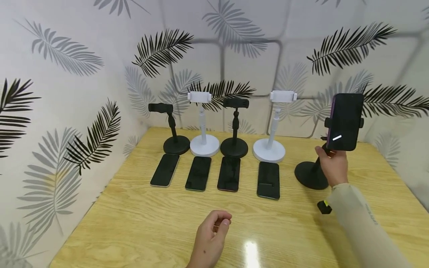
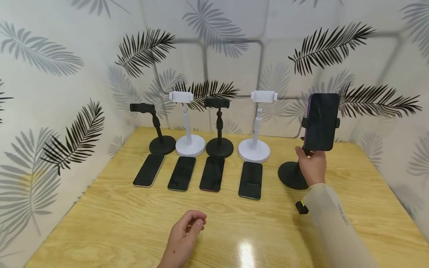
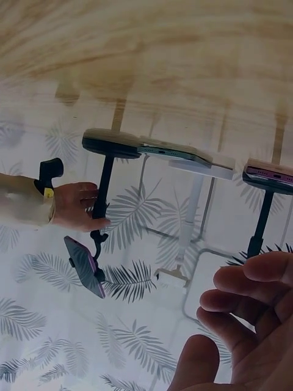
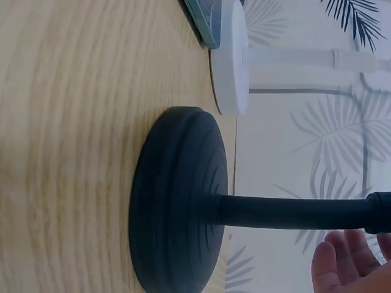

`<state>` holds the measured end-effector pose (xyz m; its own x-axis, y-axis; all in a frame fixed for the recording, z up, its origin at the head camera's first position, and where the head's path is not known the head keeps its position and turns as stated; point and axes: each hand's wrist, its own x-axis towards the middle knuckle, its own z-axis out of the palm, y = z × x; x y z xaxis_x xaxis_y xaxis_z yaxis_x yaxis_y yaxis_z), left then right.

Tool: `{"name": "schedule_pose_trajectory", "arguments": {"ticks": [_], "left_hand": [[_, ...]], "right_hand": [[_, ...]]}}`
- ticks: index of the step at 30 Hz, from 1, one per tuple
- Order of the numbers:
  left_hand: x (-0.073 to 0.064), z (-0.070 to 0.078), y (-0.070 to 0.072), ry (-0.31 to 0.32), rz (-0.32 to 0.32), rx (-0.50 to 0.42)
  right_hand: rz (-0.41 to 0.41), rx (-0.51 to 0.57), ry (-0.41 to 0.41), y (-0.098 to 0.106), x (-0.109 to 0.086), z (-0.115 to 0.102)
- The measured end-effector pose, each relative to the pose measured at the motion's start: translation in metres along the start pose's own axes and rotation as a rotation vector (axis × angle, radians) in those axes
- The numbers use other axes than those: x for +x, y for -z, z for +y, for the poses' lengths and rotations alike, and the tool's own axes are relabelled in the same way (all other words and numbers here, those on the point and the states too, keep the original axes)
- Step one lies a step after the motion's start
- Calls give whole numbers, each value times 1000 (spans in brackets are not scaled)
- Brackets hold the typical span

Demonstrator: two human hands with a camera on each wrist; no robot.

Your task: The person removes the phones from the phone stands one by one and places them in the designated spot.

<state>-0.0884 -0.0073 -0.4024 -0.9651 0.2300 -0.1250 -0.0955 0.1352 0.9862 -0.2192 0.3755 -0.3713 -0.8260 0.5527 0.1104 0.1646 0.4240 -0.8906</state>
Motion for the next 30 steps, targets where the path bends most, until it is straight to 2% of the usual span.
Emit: {"name": "schedule_pose_trajectory", "arguments": {"ticks": [6, 9, 14, 22, 30], "left_hand": [[0, -1, -2, 0, -37, 11], [0, -2, -3, -8, -59, 14], [0, -5, -4, -13, -84, 10], [-2, -7, -6, -26, -141, 4], [-3, -2, -6, -37, -153, 6]], "right_hand": [[22, 79, 8, 4, 9, 7], [-18, 73, 47, 1, 11, 7], [-93, 1, 131, -7, 15, 6], [-44, -2, 165, -12, 14, 9], [-24, -13, 185, -11, 16, 13]]}}
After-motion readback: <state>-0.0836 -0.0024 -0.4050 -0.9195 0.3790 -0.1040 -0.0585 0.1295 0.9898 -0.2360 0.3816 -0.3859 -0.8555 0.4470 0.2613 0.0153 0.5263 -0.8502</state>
